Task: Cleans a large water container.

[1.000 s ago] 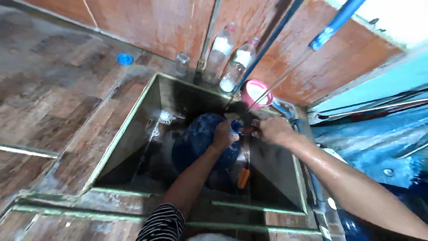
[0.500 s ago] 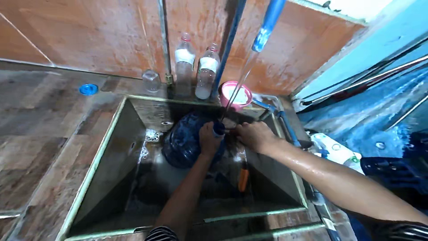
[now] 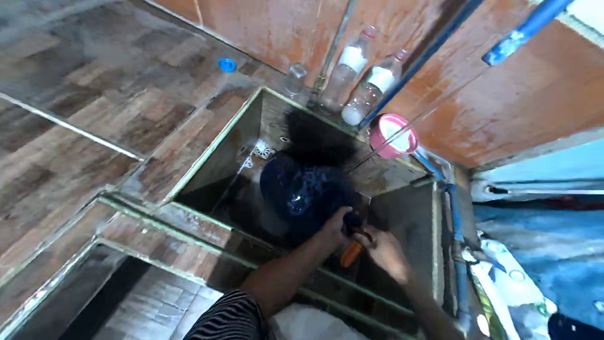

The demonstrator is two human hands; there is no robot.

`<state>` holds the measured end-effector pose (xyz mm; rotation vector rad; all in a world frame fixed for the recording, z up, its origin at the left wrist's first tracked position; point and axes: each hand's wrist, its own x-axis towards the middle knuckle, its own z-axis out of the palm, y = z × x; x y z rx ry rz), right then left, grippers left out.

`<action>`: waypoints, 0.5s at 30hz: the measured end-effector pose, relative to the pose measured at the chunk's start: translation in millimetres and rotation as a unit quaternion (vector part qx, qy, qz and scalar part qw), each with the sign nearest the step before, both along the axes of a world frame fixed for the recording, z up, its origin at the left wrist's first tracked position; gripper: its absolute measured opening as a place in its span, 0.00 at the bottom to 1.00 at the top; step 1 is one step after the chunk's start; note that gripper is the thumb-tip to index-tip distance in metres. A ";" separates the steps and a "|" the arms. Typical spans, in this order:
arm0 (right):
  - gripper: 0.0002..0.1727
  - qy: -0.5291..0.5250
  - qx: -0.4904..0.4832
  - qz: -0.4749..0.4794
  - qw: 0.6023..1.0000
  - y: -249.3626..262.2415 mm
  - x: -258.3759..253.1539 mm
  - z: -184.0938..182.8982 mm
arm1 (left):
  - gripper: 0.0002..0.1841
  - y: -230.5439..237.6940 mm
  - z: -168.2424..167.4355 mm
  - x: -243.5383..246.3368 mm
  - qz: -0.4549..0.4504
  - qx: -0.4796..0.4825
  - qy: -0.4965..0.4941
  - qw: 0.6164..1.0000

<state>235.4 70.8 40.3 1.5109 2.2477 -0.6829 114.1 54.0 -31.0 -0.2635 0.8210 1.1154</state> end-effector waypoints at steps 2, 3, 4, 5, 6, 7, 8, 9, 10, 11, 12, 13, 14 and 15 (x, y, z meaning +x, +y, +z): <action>0.24 0.076 0.053 -0.089 0.992 -22.0 4.4 -34.0 | 0.16 2.2 -33.9 2.4 0.035 0.043 -0.002 0.998; 0.26 0.044 0.069 -0.096 0.992 -37.3 -1.9 -43.9 | 0.17 1.9 -46.4 -0.5 0.043 0.048 0.015 0.998; 0.28 -0.024 0.061 -0.087 0.994 -48.9 -12.5 -48.9 | 0.18 2.7 -52.8 -6.3 0.047 0.033 0.042 0.997; 0.29 -0.096 0.041 -0.067 0.992 -56.3 -23.9 -52.8 | 0.21 1.9 -55.9 -13.1 0.043 0.007 0.067 0.997; 0.29 -0.150 0.012 -0.038 0.988 -58.9 -35.3 -55.1 | 0.24 -1.3 -58.2 -19.2 0.032 -0.017 0.091 0.995; 0.28 -0.162 -0.015 -0.009 0.987 -55.1 -45.5 -56.5 | 0.24 -4.3 -60.9 -24.2 0.025 -0.030 0.113 0.993; 0.27 -0.132 -0.045 0.008 0.990 -44.0 -54.0 -56.2 | 0.23 -5.9 -62.8 -30.0 0.027 -0.036 0.124 0.991; 0.26 -0.067 -0.084 0.001 0.994 -30.0 -59.6 -56.5 | 0.22 -9.0 -62.5 -37.0 0.041 -0.038 0.118 0.991; 0.23 0.027 -0.128 -0.038 0.991 -19.5 -62.3 -59.8 | 0.21 -12.1 -61.0 -43.9 0.071 -0.034 0.098 0.992; 0.21 0.116 -0.165 -0.093 0.975 -14.7 -67.2 -62.4 | 0.19 -12.9 -60.8 -52.7 0.117 -0.017 0.066 0.991; 0.19 0.215 -0.190 -0.174 0.942 -18.1 -72.4 -69.3 | 0.18 -11.4 -62.1 -58.3 0.161 0.004 0.035 0.986; 0.19 0.282 -0.207 -0.239 0.906 -24.7 -76.1 -75.8 | 0.19 -9.5 -63.3 -58.7 0.189 0.018 0.007 0.982; 0.19 0.282 -0.176 -0.238 0.913 -29.2 -76.6 -79.4 | 0.23 -8.1 -64.8 -57.1 0.198 0.022 -0.006 0.980; 0.18 0.207 -0.098 -0.166 0.959 -30.6 -74.6 -77.0 | 0.26 -7.8 -66.8 -56.0 0.188 0.012 -0.003 0.982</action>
